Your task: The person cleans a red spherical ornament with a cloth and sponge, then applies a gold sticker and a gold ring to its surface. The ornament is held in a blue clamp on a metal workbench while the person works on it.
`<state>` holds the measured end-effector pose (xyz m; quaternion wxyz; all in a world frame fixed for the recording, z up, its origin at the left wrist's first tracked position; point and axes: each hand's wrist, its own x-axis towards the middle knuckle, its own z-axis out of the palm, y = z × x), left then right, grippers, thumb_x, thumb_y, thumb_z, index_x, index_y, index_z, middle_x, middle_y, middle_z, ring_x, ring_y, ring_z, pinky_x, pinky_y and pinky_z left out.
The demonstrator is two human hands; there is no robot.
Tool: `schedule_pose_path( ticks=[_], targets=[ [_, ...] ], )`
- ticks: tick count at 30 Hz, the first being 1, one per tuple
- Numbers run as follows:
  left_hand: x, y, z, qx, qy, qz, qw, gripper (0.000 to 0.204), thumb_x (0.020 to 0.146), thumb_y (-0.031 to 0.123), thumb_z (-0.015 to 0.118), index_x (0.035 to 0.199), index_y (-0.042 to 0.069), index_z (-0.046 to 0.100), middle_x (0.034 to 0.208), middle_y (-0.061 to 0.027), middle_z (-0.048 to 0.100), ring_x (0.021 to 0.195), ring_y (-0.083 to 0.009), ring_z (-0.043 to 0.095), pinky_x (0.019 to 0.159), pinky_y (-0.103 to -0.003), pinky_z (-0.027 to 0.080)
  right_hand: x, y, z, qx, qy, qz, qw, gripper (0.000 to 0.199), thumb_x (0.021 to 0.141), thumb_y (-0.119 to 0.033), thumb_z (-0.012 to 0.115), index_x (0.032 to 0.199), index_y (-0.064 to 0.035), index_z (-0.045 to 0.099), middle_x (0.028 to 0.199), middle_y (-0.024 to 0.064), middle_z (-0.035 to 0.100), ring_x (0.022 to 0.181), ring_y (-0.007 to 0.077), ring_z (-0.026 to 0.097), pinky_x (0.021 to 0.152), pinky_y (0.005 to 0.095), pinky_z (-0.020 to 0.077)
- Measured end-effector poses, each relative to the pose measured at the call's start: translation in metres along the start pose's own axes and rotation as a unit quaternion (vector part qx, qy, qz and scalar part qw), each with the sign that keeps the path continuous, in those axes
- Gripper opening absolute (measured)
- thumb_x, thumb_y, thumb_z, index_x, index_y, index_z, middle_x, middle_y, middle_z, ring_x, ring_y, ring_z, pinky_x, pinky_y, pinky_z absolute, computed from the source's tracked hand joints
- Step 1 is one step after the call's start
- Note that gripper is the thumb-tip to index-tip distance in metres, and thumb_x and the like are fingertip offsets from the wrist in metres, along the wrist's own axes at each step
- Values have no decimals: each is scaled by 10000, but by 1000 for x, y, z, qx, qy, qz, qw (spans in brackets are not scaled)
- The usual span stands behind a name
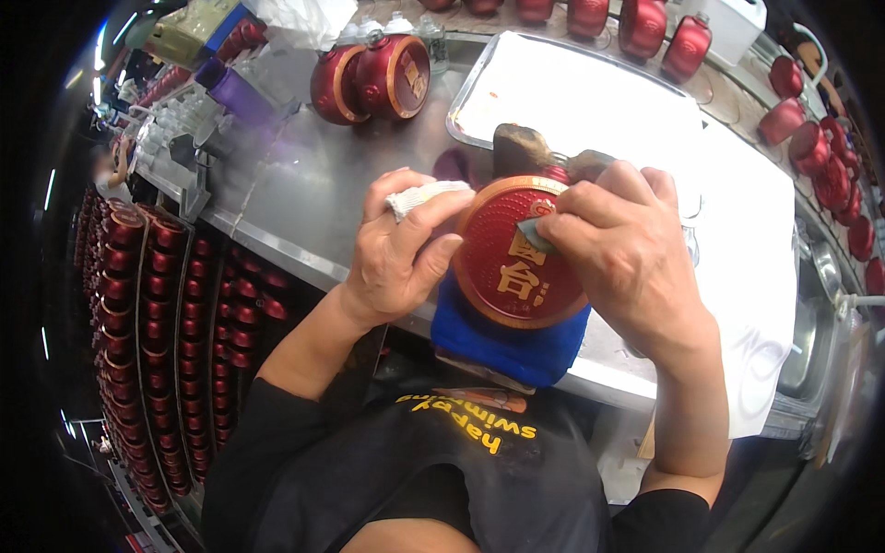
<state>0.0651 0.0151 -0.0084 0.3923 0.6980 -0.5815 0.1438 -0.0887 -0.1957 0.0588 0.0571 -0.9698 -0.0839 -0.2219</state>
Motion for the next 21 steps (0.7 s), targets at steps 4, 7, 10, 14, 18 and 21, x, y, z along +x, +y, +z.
schedule_pose_path(
  ticks=[4, 7, 10, 14, 18, 21],
  targets=[
    [17, -9, 8, -37, -29, 72, 996, 434, 903, 162, 688, 1332, 108, 653, 1159, -88, 701, 1154, -304, 534, 1094, -466, 369, -10, -2, -2, 26, -21, 13, 999, 197, 745, -80, 752, 934, -125, 720, 897, -25, 660, 838, 198, 561, 813, 372, 398],
    [30, -11, 19, -14, -69, 140, 988, 426, 931, 166, 624, 1354, 120, 643, 1101, -56, 718, 1170, -272, 560, 1157, -465, 300, -24, -2, -4, 83, 23, 73, 994, 244, 728, -36, 784, 959, -87, 726, 890, 6, 676, 811, 209, 575, 790, 358, 421],
    [35, -5, 28, 24, -71, 173, 982, 421, 948, 201, 595, 1357, 107, 639, 1015, -32, 733, 1178, -247, 577, 1180, -466, 274, -42, -9, 0, 162, 110, 181, 964, 260, 746, 17, 796, 992, -33, 726, 884, 64, 686, 793, 228, 599, 750, 341, 454],
    [31, 5, 20, 96, -133, 196, 967, 452, 932, 234, 588, 1355, 83, 636, 838, -10, 718, 1206, -215, 570, 1204, -479, 233, -66, -14, 14, 207, 137, 226, 942, 223, 803, 64, 762, 1016, 15, 716, 892, 119, 685, 800, 232, 618, 703, 324, 476],
    [30, 8, 7, 101, -112, 161, 975, 486, 925, 231, 597, 1374, 47, 616, 867, -15, 715, 1221, -229, 559, 1206, -483, 219, -85, -15, 16, 226, 173, 263, 922, 201, 824, 63, 750, 1017, 35, 705, 901, 127, 682, 793, 221, 635, 693, 315, 486],
    [35, 14, 21, 103, -104, 155, 977, 513, 929, 249, 637, 1395, 37, 600, 883, -31, 713, 1233, -244, 534, 1201, -485, 225, -93, -16, 18, 250, 182, 281, 908, 193, 838, 54, 748, 1025, 43, 703, 909, 124, 684, 786, 205, 642, 685, 307, 491]
  ],
)
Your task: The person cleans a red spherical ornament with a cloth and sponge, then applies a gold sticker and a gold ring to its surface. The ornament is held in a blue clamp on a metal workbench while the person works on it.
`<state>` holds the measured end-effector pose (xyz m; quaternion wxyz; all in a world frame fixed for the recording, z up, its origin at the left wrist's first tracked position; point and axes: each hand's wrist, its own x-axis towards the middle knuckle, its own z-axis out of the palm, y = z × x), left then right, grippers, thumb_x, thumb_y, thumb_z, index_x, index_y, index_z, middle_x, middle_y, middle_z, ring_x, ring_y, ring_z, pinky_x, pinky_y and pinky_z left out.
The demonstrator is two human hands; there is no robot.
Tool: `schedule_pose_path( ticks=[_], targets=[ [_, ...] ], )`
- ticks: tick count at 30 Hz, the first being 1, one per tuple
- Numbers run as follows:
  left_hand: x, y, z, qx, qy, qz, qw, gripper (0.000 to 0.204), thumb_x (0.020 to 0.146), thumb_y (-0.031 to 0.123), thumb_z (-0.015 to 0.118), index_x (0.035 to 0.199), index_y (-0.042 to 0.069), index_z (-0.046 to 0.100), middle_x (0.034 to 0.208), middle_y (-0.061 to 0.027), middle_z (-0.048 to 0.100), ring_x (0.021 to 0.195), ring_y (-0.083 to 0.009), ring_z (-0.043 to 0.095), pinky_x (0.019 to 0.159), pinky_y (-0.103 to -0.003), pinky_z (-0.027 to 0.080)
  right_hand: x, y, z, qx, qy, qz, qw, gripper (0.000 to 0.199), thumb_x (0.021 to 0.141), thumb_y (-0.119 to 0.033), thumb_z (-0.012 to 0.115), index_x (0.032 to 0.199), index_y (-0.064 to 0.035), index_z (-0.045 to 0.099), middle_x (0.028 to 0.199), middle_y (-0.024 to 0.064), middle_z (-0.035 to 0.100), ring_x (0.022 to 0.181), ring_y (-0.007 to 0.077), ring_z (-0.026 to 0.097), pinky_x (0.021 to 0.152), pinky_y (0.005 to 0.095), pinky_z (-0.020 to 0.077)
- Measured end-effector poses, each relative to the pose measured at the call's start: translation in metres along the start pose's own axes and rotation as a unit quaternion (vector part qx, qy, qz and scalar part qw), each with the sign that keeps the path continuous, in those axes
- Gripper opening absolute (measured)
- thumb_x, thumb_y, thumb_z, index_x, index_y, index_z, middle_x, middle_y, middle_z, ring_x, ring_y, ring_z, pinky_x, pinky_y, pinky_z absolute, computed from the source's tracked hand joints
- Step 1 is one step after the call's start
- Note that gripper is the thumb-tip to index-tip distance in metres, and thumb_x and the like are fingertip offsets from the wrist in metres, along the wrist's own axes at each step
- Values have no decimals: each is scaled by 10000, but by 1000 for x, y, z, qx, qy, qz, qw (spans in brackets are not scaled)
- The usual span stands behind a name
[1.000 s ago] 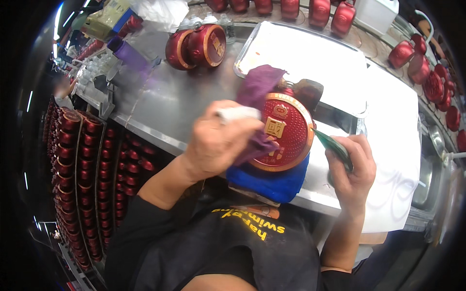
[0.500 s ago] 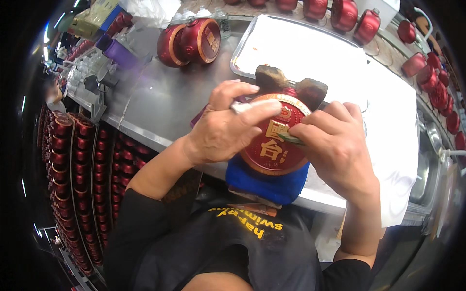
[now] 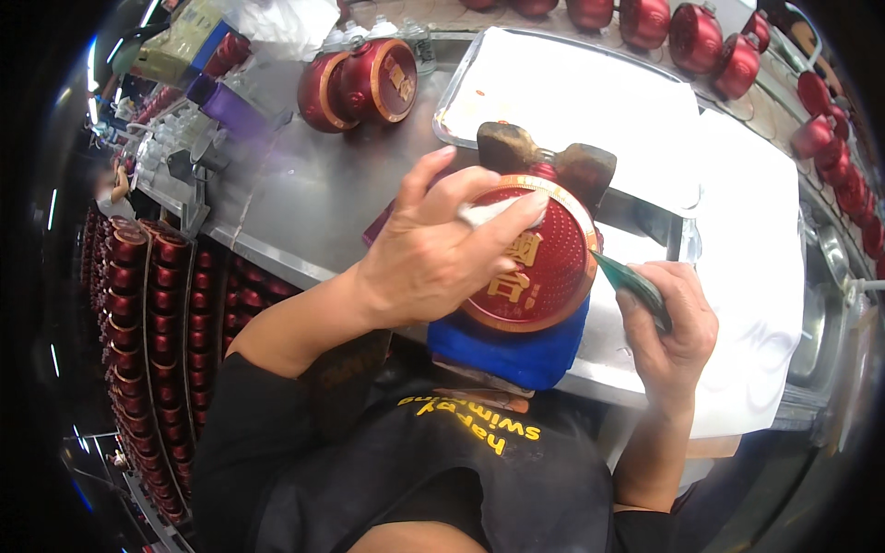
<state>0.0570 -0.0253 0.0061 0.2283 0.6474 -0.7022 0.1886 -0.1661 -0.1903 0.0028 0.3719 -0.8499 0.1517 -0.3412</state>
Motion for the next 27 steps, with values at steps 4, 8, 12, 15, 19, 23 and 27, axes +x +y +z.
schedule_pose_path(
  ticks=[4, 8, 12, 15, 19, 23, 27],
  targets=[
    [-1, 10, -4, -13, -35, -6, 999, 574, 867, 242, 721, 1387, 27, 606, 968, -48, 729, 1228, -240, 553, 1196, -476, 243, -4, 1, -3, -40, -7, -38, 998, 180, 859, 36, 743, 1035, 41, 706, 916, 116, 684, 786, 188, 643, 680, 296, 490],
    [-3, 7, -13, -1, -53, -10, 999, 558, 884, 284, 712, 1383, 55, 615, 1074, -72, 716, 1272, -261, 529, 1200, -489, 229, -3, 1, -7, 11, 32, -39, 999, 158, 883, 9, 727, 1036, 41, 702, 906, 112, 676, 780, 189, 636, 672, 287, 477],
    [-2, 10, -4, 13, -72, -17, 997, 578, 885, 315, 709, 1409, 91, 611, 1164, -44, 703, 1274, -249, 528, 1204, -500, 217, -6, 3, -6, 6, 8, -1, 1000, 155, 891, 4, 722, 1039, 43, 698, 883, 99, 664, 758, 177, 619, 659, 286, 469],
    [-12, 25, -2, -13, -47, -20, 999, 615, 858, 323, 727, 1415, 90, 611, 1241, -42, 689, 1274, -244, 522, 1189, -516, 241, -4, 0, -5, 9, 0, 16, 1000, 177, 894, -3, 721, 1063, 38, 691, 862, 90, 654, 745, 169, 610, 655, 284, 465],
    [-36, 46, -9, -17, -51, -45, 998, 599, 851, 304, 738, 1399, 89, 631, 1289, -47, 685, 1290, -249, 507, 1191, -527, 234, 22, -15, 5, -46, -70, -15, 996, 241, 869, -47, 747, 1101, -11, 689, 887, 115, 676, 820, 259, 650, 767, 346, 495],
    [-58, 57, -14, -52, -20, -81, 995, 525, 904, 306, 703, 1376, 80, 655, 1245, -41, 708, 1278, -258, 527, 1196, -527, 217, 71, -30, 32, -146, -125, -144, 971, 232, 870, -81, 746, 1089, -39, 682, 957, 102, 686, 934, 308, 645, 877, 395, 482],
    [-82, 53, -19, -88, 69, -153, 982, 424, 1011, 324, 611, 1329, 54, 685, 1240, -48, 705, 1193, -262, 563, 1141, -516, 293, 60, -49, 43, -242, -158, -289, 913, 294, 748, -93, 776, 1028, -103, 688, 908, 41, 607, 875, 240, 612, 886, 411, 434]
  ],
)
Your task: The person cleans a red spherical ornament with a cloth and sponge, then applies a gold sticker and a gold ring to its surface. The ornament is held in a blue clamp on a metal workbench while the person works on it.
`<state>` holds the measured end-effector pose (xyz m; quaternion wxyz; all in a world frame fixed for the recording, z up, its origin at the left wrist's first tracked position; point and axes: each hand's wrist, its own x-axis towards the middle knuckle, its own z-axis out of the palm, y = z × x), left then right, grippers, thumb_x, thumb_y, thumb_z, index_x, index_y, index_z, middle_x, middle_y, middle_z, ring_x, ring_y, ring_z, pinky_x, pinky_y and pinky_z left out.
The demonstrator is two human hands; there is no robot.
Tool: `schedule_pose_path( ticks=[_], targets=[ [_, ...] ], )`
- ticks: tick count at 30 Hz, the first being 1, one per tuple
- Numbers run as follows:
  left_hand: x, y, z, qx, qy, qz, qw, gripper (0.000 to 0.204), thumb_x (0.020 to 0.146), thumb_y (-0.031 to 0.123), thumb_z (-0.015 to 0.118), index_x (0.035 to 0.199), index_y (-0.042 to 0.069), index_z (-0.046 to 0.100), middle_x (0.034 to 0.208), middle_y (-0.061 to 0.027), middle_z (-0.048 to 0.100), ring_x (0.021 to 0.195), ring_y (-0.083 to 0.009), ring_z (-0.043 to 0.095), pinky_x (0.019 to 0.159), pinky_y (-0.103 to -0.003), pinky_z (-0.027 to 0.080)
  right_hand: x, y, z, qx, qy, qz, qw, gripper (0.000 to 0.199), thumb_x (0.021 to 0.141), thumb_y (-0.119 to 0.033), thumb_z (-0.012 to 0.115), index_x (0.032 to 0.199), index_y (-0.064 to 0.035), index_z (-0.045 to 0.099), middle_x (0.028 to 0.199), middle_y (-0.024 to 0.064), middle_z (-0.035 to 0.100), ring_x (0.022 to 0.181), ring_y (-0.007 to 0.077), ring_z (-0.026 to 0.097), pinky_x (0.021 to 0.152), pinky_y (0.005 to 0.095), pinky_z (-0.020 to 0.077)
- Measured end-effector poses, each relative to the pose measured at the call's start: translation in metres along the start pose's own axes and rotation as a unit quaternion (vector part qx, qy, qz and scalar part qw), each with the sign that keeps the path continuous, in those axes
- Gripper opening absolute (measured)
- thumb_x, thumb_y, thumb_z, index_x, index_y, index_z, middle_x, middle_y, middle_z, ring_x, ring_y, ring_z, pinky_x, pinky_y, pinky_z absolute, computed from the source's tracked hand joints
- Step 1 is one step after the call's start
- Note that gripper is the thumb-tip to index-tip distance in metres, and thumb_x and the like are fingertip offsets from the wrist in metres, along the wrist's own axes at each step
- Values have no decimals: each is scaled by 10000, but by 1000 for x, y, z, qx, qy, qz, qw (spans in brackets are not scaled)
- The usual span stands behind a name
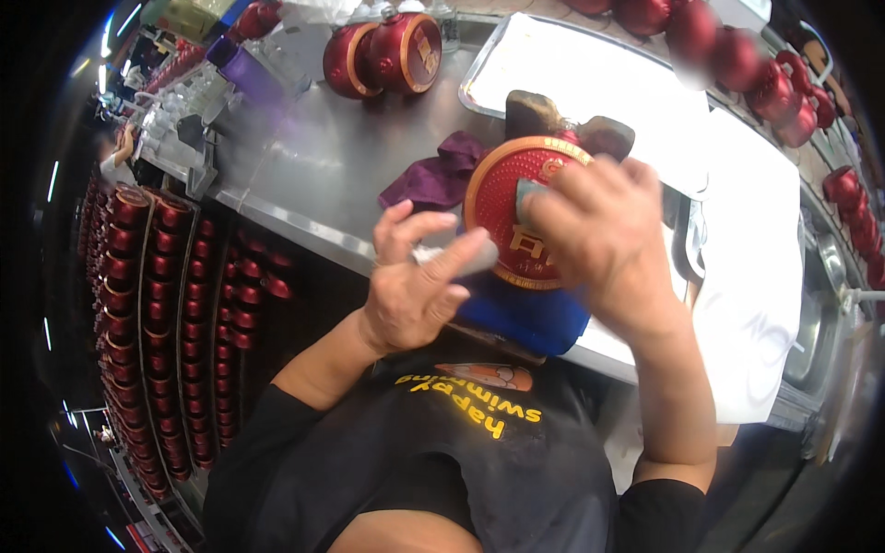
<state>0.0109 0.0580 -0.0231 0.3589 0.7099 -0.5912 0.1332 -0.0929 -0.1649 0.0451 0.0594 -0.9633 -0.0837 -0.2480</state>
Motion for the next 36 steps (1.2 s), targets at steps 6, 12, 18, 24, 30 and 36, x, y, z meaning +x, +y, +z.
schedule_pose_path(
  ticks=[6, 12, 18, 24, 30, 36],
  targets=[
    [3, -20, 6, -30, 66, 5, 997, 430, 1008, 299, 611, 1332, 23, 672, 1277, -64, 699, 1188, -280, 561, 1110, -493, 336, -34, -19, -1, 147, 18, 39, 988, 191, 728, -64, 806, 887, -124, 719, 843, -1, 618, 770, 209, 593, 809, 401, 405],
    [15, -21, 18, 24, -40, 88, 995, 535, 917, 315, 688, 1410, 114, 633, 1333, 3, 677, 1304, -251, 478, 1156, -519, 244, -59, -18, -5, 113, 45, 93, 988, 253, 735, 5, 781, 975, -58, 732, 844, 46, 633, 754, 225, 579, 751, 364, 424],
    [30, -11, 30, 12, -96, 170, 981, 512, 885, 366, 699, 1367, 195, 670, 1142, 49, 726, 1294, -208, 506, 1202, -542, 194, -98, -15, 5, 265, 134, 314, 902, 146, 872, -6, 753, 997, 31, 687, 856, 79, 643, 780, 160, 608, 692, 274, 464],
    [64, -35, 23, 57, -71, 162, 983, 506, 883, 348, 734, 1355, 178, 670, 758, 60, 693, 1252, -187, 545, 1181, -536, 202, -110, -17, 10, 298, 158, 363, 869, 142, 920, -40, 744, 1032, 24, 681, 889, 50, 638, 803, 127, 590, 720, 251, 458],
    [23, -28, 0, -1, -75, 101, 992, 478, 919, 307, 719, 1369, 156, 662, 1177, -8, 748, 1188, -226, 588, 1172, -535, 255, -129, -16, 14, 306, 187, 370, 857, 212, 986, -80, 686, 1173, 16, 657, 986, 46, 670, 881, 122, 621, 768, 242, 496],
    [61, -60, 30, -418, 37, -304, 855, 355, 1062, 307, 590, 1207, -8, 663, 1141, -114, 713, 972, -187, 654, 893, -337, 529, -132, -18, 32, 299, 189, 353, 866, 495, 980, 59, 565, 1469, 6, 515, 1400, 179, 614, 1150, 228, 664, 888, 323, 574]
  ],
)
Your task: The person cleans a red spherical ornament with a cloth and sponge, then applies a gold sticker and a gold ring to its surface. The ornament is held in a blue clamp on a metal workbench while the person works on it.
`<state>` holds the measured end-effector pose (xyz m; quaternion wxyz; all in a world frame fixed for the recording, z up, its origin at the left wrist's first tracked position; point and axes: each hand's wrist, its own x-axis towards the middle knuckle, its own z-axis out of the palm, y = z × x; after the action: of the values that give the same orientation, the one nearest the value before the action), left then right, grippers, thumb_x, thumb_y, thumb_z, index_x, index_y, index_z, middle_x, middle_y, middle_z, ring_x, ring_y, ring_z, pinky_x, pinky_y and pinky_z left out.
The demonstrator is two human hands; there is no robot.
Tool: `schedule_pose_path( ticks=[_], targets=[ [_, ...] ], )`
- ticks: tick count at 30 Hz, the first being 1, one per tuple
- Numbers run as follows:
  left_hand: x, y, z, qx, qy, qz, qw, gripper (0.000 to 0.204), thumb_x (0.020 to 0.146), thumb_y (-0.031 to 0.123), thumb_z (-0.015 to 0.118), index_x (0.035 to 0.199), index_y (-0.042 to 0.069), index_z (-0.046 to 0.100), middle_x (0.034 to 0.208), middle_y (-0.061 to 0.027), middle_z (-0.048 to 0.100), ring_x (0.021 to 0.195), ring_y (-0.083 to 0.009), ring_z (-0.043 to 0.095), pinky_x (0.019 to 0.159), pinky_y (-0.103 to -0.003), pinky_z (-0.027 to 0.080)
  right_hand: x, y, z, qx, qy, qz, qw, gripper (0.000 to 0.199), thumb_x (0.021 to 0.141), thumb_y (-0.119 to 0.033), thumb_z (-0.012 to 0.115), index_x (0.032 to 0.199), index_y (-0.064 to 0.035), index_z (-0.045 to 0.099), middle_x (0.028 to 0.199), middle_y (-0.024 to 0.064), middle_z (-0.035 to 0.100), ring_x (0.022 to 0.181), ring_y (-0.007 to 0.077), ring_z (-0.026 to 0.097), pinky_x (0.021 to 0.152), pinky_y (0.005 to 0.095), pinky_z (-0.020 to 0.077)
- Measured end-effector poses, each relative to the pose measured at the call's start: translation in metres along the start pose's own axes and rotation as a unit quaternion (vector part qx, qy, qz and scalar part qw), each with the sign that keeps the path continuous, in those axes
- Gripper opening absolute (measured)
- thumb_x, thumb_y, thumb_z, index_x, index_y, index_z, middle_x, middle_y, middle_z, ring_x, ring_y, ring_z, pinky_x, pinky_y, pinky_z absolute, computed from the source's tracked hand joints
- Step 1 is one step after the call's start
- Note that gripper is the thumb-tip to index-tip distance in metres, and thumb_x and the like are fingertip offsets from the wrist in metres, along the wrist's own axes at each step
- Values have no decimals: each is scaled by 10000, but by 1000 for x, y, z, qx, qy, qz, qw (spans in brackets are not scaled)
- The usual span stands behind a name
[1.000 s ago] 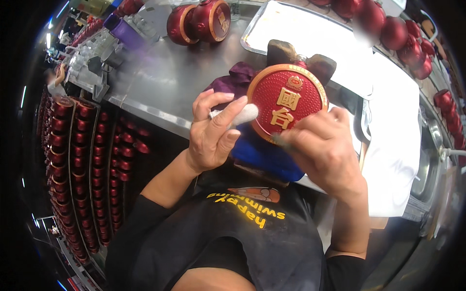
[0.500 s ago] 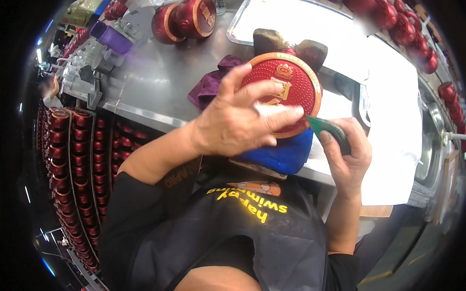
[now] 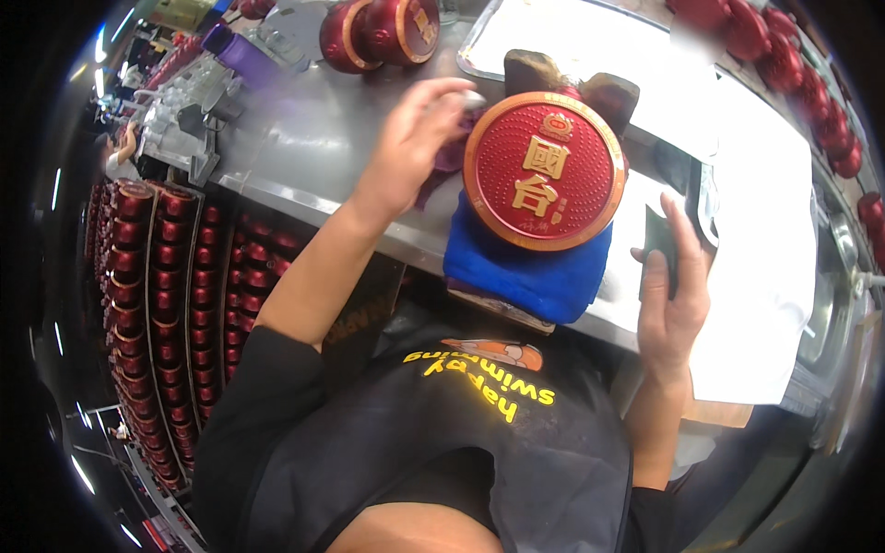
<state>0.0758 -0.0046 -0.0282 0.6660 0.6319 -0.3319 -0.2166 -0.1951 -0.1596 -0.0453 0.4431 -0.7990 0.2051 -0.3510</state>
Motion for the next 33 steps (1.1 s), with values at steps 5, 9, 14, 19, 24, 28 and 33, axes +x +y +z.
schedule_pose_path(
  ticks=[5, 9, 14, 19, 24, 28, 33],
  targets=[
    [28, 4, 29, -189, -123, -196, 954, 499, 1059, 429, 561, 1182, -45, 658, 1062, -123, 743, 990, -175, 721, 897, -314, 573, -2, -6, 22, -149, -66, -122, 979, 721, 823, 223, 502, 1518, 33, 453, 1477, 244, 548, 1318, 356, 587, 1072, 405, 482],
    [14, 36, 24, -2, -146, -83, 986, 575, 999, 501, 637, 1216, -30, 656, 1093, -163, 739, 1000, -209, 729, 870, -313, 583, -16, -8, 15, -158, -80, -120, 977, 682, 855, 219, 466, 1515, 50, 442, 1459, 245, 552, 1341, 351, 559, 1109, 403, 435],
    [0, 71, 41, 253, -192, 190, 929, 528, 944, 403, 684, 1304, 17, 664, 1080, -264, 738, 1040, -349, 730, 913, -386, 572, -36, 16, 0, -78, -60, -107, 989, 559, 1056, 22, 477, 1600, -52, 372, 1541, 179, 508, 1367, 299, 541, 1025, 357, 500],
    [-44, 73, 42, 249, -113, 209, 939, 440, 892, 387, 726, 1132, 18, 717, 1004, -221, 752, 986, -352, 734, 878, -406, 570, -32, 34, -5, -24, -59, -86, 994, 552, 1067, -37, 502, 1602, -80, 373, 1579, 174, 471, 1406, 286, 513, 1056, 382, 518],
    [-109, 82, 15, 205, 83, 271, 937, 346, 877, 283, 761, 1047, -10, 685, 879, -185, 737, 828, -347, 728, 758, -417, 565, -16, 2, -5, 101, -94, -107, 985, 547, 1078, -70, 463, 1613, -90, 353, 1560, 155, 507, 1232, 269, 611, 1031, 385, 504],
    [-200, 74, -66, 152, 278, 187, 930, 231, 922, 146, 769, 1068, -9, 679, 945, -113, 760, 874, -171, 735, 797, -305, 571, -6, -36, 20, 125, -110, -133, 977, 547, 1075, -109, 455, 1612, -95, 356, 1548, 171, 518, 1062, 237, 640, 953, 360, 515],
    [-332, 19, -193, 285, 507, 63, 811, 294, 917, 213, 796, 1112, 13, 704, 1017, -149, 773, 979, -188, 752, 869, -324, 598, 3, -77, 56, -122, -189, -182, 957, 507, 1070, -219, 444, 1564, -104, 454, 1536, 227, 505, 1006, 170, 583, 842, 268, 485]
  ],
)
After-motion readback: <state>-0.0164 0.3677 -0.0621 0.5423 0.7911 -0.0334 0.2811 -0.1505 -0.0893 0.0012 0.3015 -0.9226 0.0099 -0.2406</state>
